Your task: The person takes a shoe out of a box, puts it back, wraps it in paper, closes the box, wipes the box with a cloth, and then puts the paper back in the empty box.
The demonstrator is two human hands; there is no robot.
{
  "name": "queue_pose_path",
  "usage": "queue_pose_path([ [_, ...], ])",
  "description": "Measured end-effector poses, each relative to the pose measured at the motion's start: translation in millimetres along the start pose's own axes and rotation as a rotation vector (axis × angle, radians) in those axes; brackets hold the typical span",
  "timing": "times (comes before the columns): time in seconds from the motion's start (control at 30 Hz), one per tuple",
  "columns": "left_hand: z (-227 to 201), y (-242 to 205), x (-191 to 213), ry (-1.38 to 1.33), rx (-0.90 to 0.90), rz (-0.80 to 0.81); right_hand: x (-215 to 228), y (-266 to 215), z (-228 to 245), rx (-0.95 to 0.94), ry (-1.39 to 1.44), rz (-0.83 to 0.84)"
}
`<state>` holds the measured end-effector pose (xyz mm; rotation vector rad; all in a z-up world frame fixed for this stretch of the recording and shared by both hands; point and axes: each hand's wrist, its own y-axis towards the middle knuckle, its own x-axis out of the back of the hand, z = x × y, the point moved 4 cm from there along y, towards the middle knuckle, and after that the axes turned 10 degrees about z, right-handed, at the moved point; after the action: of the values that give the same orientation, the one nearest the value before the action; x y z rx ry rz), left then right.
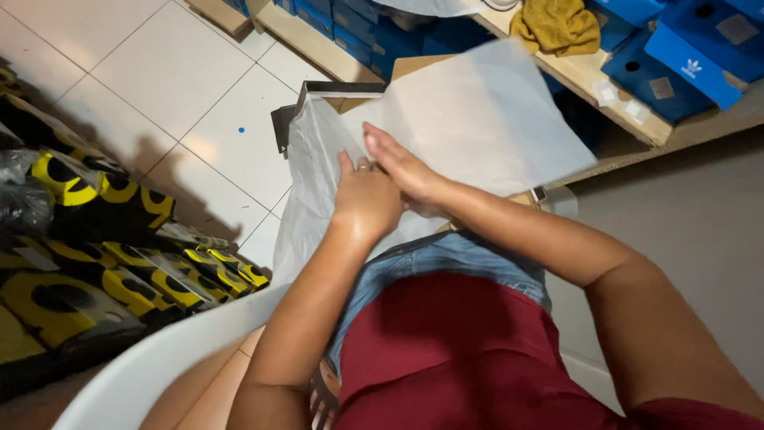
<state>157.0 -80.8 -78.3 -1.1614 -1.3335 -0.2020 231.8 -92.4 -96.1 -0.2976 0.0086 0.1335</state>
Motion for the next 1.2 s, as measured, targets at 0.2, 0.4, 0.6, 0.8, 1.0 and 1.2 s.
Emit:
queue_pose_path([
  [0.2,29,-40,59,-0.185,-0.173,-0.210,4,-8,3,-0.120,-0.031,-0.044],
  [0.4,106,-60,72,-0.333,0.078,-0.522,17,1,-66,-0.138,-0.404,-0.019],
  [0.6,198,-2,-7,-0.945,0.488,-0.658,17,10,-75,-0.120,-0.490,0.010],
  [0.8,154,13,-40,-1.690,0.266,-0.381,12,5,-70,-0.146,-0.491,0.031],
  [1.0,153,5,49,-1.095,-0.286,-0.658,7,19,-79,-0.146,-0.503,-0.048],
  [1.2,171,18,77,-0.849,-0.036,-0.308,0,18,-83,-0.113,-0.561,-0.035],
])
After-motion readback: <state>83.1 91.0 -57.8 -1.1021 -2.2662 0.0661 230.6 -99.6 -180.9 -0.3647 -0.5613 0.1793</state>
